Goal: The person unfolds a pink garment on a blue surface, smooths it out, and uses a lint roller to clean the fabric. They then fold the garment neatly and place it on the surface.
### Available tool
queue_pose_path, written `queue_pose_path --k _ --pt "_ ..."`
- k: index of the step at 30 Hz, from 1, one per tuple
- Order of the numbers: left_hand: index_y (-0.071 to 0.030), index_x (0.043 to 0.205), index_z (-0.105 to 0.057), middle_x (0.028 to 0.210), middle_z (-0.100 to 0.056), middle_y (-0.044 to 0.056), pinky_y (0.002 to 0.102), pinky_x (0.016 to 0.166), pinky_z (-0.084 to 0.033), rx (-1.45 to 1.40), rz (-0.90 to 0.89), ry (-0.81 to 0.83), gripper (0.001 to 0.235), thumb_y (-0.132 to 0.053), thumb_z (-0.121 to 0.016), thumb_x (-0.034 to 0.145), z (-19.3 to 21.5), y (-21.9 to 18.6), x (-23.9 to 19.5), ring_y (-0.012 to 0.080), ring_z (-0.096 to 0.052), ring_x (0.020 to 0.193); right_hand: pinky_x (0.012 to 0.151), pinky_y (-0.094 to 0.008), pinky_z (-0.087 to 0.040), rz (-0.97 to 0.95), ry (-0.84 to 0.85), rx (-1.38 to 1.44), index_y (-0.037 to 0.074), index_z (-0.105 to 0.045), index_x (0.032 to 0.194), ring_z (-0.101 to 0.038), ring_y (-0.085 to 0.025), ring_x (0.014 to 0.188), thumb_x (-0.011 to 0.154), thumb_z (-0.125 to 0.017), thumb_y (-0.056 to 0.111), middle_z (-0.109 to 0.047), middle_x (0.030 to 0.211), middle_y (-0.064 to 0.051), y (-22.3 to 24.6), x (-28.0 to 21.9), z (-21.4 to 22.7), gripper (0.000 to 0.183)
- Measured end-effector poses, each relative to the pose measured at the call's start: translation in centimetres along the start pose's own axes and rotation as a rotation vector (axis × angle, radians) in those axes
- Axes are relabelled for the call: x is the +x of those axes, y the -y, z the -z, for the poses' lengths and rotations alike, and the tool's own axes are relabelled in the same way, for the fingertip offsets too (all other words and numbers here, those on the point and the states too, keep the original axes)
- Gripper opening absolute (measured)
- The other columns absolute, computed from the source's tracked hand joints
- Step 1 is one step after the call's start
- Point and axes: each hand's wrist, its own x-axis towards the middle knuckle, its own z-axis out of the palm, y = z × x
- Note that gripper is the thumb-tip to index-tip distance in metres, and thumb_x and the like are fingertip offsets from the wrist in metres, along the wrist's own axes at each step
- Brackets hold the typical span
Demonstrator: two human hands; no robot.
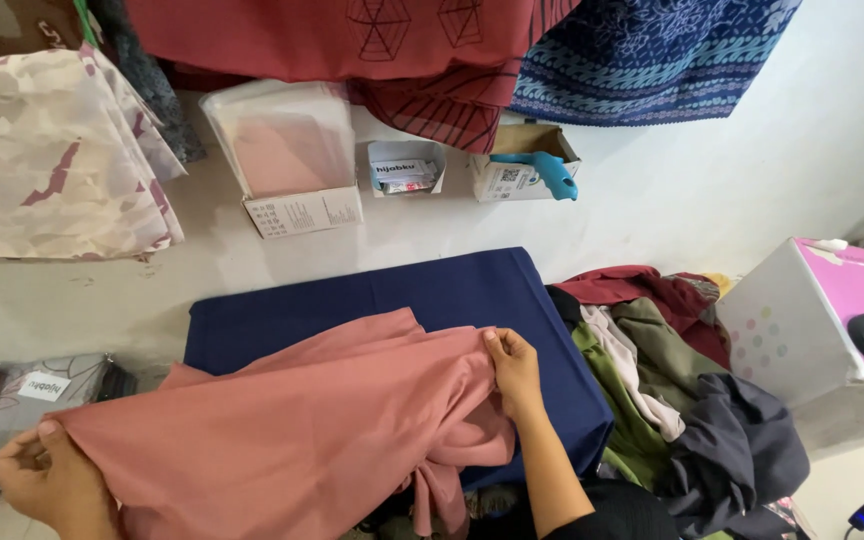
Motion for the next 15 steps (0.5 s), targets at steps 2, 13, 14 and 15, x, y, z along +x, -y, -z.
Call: queue_pose_path --k 2,13,14,15 --pt "0.007 0.127 -0.052 0.120 -0.054 0.021 0.038 0.091 -0.048 0.027 0.005 0.002 0.011 0.004 -0.062 0.128 0.1 0.3 0.1 0.0265 -0.053 0.102 0.051 -0.024 -0.039 0.067 -0.060 -0.231 0.003 -0.076 0.095 -0.045 -0.009 0.055 0.099 -0.068 0.021 -0.057 0.067 0.000 0.3 -0.5 -0.2 0.020" --pt "0.011 0.130 -0.055 0.117 -0.060 0.025 0.036 0.083 -0.052 0.111 -0.059 -0.034 0.014 0.008 -0.069 0.130 -0.2 5.9 0.7 0.0284 -0.060 0.096 0.065 -0.034 -0.051 0.547 -0.058 -0.681 0.006 -0.079 0.093 -0.061 -0.023 0.063 0.088 -0.072 0.015 -0.068 0.083 -0.005 0.4 0.6 -1.5 0.012" --pt "0.011 0.131 -0.056 0.116 -0.060 0.026 0.037 0.079 -0.051 0.148 -0.041 -0.036 0.015 0.007 -0.070 0.129 -0.2 5.6 0.7 0.0293 -0.059 0.094 0.067 -0.034 -0.051 0.534 -0.043 -0.692 0.005 -0.078 0.094 -0.062 -0.023 0.065 0.087 -0.072 0.013 -0.070 0.083 -0.006 0.3 1.0 -1.7 0.012" --pt "0.011 0.131 -0.056 0.116 -0.060 0.026 0.038 0.075 -0.050 0.185 -0.023 -0.040 0.015 0.006 -0.070 0.128 -0.1 5.3 0.7 0.0302 -0.059 0.093 0.068 -0.034 -0.052 0.520 -0.029 -0.704 0.004 -0.078 0.096 -0.063 -0.023 0.066 0.087 -0.072 0.012 -0.073 0.084 -0.007 0.1 1.4 -1.9 0.013"
